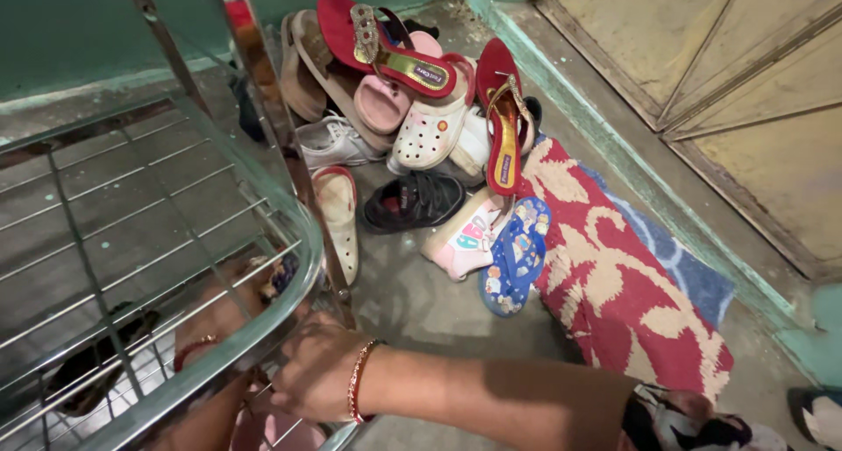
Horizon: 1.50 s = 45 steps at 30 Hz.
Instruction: The person wipes the metal wire shelves of a shoe rack using a patterned cloth. They clean the lower shelf first, then move to the upper shelf, wiping the grid and frame. The person also wipes the vertical support poles of the rack.
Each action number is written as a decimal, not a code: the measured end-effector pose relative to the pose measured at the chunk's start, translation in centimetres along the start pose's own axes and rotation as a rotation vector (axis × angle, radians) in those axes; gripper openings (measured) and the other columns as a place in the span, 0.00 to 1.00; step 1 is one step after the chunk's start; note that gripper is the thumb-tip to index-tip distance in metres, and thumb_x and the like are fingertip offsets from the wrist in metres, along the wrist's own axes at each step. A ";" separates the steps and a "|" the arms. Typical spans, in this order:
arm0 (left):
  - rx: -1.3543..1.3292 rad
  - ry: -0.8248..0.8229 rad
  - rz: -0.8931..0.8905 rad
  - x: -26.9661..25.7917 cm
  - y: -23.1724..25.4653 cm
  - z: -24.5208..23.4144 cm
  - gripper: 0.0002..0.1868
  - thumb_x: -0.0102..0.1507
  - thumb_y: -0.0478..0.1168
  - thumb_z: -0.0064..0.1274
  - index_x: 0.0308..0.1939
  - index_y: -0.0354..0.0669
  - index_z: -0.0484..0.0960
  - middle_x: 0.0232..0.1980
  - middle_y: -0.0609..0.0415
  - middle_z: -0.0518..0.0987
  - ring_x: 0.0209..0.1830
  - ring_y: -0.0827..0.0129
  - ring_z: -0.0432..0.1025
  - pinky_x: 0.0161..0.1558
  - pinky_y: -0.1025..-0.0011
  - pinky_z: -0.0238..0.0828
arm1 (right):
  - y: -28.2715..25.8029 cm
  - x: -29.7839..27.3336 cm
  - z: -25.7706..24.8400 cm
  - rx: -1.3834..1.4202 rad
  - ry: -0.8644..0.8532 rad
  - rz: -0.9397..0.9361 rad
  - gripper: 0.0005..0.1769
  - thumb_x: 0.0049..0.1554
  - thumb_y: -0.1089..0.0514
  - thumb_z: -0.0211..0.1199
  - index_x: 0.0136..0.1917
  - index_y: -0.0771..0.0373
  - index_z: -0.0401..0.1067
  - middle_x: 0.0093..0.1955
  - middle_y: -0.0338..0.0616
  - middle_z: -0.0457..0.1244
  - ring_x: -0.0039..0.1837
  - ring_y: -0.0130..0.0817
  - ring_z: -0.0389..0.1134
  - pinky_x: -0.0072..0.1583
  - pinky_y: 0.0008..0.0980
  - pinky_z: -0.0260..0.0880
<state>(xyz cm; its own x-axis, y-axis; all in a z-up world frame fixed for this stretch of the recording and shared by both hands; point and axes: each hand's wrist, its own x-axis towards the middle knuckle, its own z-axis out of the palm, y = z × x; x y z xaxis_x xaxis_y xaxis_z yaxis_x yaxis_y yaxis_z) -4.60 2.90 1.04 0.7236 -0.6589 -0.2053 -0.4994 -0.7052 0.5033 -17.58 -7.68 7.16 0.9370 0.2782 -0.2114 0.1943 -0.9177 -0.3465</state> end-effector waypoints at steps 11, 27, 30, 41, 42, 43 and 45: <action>0.013 0.004 0.000 0.2 0.4 -0.1 0.16 0.63 0.40 0.56 0.55 0.49 0.84 0.54 0.47 0.82 0.51 0.54 0.79 0.48 0.57 0.78 | 0.5 0.1 0.7 0.007 -0.042 -0.011 0.20 0.60 0.46 0.53 0.42 0.60 0.80 0.42 0.52 0.69 0.54 0.51 0.71 0.66 0.51 0.61; 0.041 0.055 -0.121 -1.2 -2.9 -3.0 0.16 0.64 0.40 0.54 0.56 0.51 0.84 0.56 0.47 0.81 0.52 0.53 0.79 0.48 0.56 0.78 | -0.7 1.6 -0.1 0.120 0.100 0.160 0.17 0.61 0.52 0.50 0.50 0.60 0.78 0.49 0.52 0.70 0.55 0.50 0.70 0.76 0.59 0.50; 0.053 0.059 -0.157 -0.7 -3.8 -3.5 0.16 0.64 0.41 0.53 0.56 0.52 0.83 0.56 0.47 0.81 0.52 0.52 0.79 0.48 0.56 0.78 | 0.0 2.2 1.2 0.166 0.410 0.090 0.24 0.55 0.55 0.53 0.62 0.59 0.77 0.56 0.53 0.69 0.58 0.54 0.68 0.62 0.59 0.64; 0.108 0.052 -0.205 -0.4 -5.0 -4.6 0.16 0.65 0.41 0.52 0.56 0.54 0.83 0.58 0.47 0.81 0.53 0.51 0.79 0.48 0.54 0.78 | 0.4 3.2 3.4 0.048 0.284 0.108 0.19 0.55 0.58 0.55 0.57 0.65 0.74 0.57 0.54 0.68 0.61 0.53 0.68 0.64 0.58 0.63; 0.124 0.051 -0.205 -0.4 -4.9 -4.8 0.16 0.65 0.41 0.52 0.56 0.54 0.83 0.58 0.47 0.81 0.54 0.51 0.79 0.48 0.54 0.78 | 0.3 3.4 3.0 0.040 0.266 0.115 0.19 0.55 0.57 0.56 0.57 0.66 0.74 0.57 0.55 0.67 0.61 0.54 0.67 0.65 0.59 0.62; 0.135 0.054 -0.203 -0.3 -4.8 -5.0 0.16 0.65 0.41 0.52 0.56 0.54 0.83 0.58 0.47 0.81 0.54 0.51 0.79 0.48 0.54 0.78 | 0.2 3.5 2.6 0.032 0.248 0.122 0.20 0.54 0.57 0.56 0.58 0.66 0.74 0.58 0.56 0.67 0.62 0.55 0.67 0.65 0.59 0.62; 0.156 0.044 -0.194 -0.1 -4.1 -4.6 0.16 0.65 0.41 0.51 0.56 0.54 0.83 0.58 0.47 0.81 0.54 0.51 0.79 0.48 0.54 0.78 | 0.2 3.1 2.0 0.021 0.202 0.156 0.21 0.54 0.57 0.56 0.59 0.67 0.73 0.59 0.58 0.67 0.63 0.56 0.66 0.65 0.60 0.61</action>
<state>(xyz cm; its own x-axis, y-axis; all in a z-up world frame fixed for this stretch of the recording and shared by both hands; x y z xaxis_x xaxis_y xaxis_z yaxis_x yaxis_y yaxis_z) -0.45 7.09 2.82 0.8318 -0.4972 -0.2469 -0.4135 -0.8517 0.3220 -15.22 -6.46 4.59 0.9946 0.0695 -0.0774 0.0389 -0.9383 -0.3435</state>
